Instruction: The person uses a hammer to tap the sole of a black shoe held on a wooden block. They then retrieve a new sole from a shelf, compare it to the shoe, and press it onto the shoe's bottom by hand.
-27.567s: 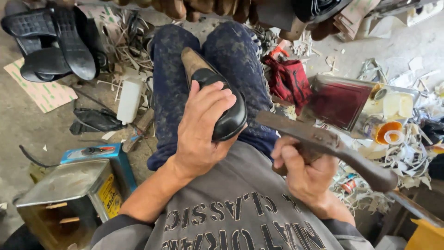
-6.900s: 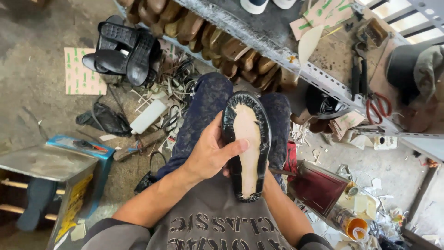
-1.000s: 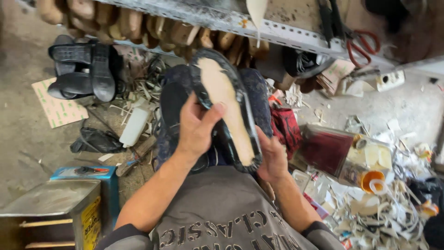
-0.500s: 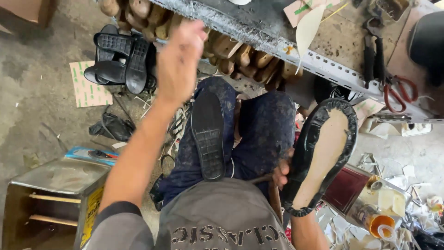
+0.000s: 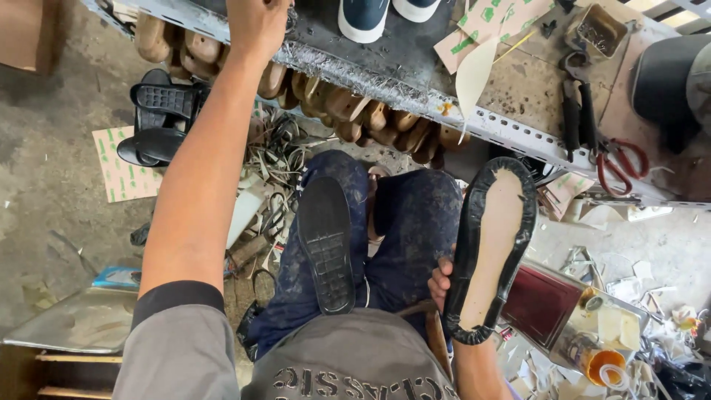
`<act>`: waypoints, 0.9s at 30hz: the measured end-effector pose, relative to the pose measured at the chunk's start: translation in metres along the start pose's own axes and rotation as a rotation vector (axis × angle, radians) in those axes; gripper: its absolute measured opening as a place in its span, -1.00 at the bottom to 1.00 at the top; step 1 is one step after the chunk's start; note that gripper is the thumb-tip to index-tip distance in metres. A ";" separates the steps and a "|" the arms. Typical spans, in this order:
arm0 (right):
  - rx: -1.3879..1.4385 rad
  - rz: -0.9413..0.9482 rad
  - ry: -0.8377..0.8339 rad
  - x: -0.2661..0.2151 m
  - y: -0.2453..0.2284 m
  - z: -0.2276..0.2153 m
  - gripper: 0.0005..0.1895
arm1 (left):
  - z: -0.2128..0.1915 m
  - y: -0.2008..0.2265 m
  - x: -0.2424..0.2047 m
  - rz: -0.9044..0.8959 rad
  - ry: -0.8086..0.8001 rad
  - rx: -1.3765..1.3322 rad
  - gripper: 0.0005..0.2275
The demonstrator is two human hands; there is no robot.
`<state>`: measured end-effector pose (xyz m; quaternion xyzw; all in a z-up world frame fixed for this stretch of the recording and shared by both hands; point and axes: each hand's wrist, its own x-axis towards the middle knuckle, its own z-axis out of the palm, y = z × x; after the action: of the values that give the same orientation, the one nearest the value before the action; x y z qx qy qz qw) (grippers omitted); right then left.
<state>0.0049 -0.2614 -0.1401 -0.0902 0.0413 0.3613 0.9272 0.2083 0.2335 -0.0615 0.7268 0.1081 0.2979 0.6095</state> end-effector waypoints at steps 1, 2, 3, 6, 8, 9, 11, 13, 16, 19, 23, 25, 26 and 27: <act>0.002 0.031 0.045 0.000 -0.002 -0.003 -0.48 | 0.000 -0.001 -0.001 -0.017 -0.001 -0.030 -0.75; 0.003 0.061 0.090 -0.001 -0.005 -0.006 -0.51 | 0.000 -0.002 -0.002 -0.034 -0.001 -0.061 -0.75; 0.006 0.065 0.089 0.001 -0.003 -0.005 -0.51 | -0.002 -0.002 -0.002 -0.034 0.001 -0.056 -0.75; -0.007 0.010 0.097 0.007 0.000 -0.002 -0.53 | -0.004 0.027 -0.015 -0.061 -0.008 -0.109 -0.71; -0.065 -0.060 0.240 0.010 0.001 0.003 -0.61 | -0.005 0.079 -0.042 -0.642 0.035 -0.091 -0.61; -0.064 -0.059 0.242 0.016 0.003 0.015 -0.61 | -0.002 0.104 -0.056 -0.644 0.036 -0.090 -0.61; -0.044 -0.114 0.452 0.029 0.009 0.039 -0.58 | 0.000 0.154 -0.084 -0.848 0.054 -0.205 -0.83; 0.022 -0.096 0.401 0.035 0.013 0.034 -0.57 | -0.006 0.170 -0.113 -0.766 0.000 -0.130 -0.83; 0.108 -0.066 0.277 0.036 0.014 0.013 -0.55 | -0.015 0.171 -0.151 -0.671 -0.017 -0.068 -0.82; 0.123 -0.049 0.199 0.036 0.013 -0.006 -0.52 | -0.028 0.159 -0.170 -0.683 0.025 -0.052 -0.83; 0.092 -0.035 0.198 0.036 0.011 -0.010 -0.53 | -0.039 0.141 -0.181 -0.766 0.059 -0.040 -0.84; 0.090 -0.041 0.223 0.035 0.012 -0.012 -0.53 | -0.043 0.135 -0.181 -0.778 0.070 -0.028 -0.84; 0.079 -0.053 0.244 0.034 0.011 -0.013 -0.52 | -0.044 0.132 -0.182 -0.785 0.077 -0.025 -0.85; 0.084 -0.050 0.248 0.034 0.012 -0.013 -0.52 | -0.044 0.131 -0.181 -0.790 0.078 -0.020 -0.85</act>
<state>0.0220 -0.2328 -0.1590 -0.0963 0.1684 0.3219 0.9267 0.0116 0.1447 0.0116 0.6113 0.3996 0.0691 0.6796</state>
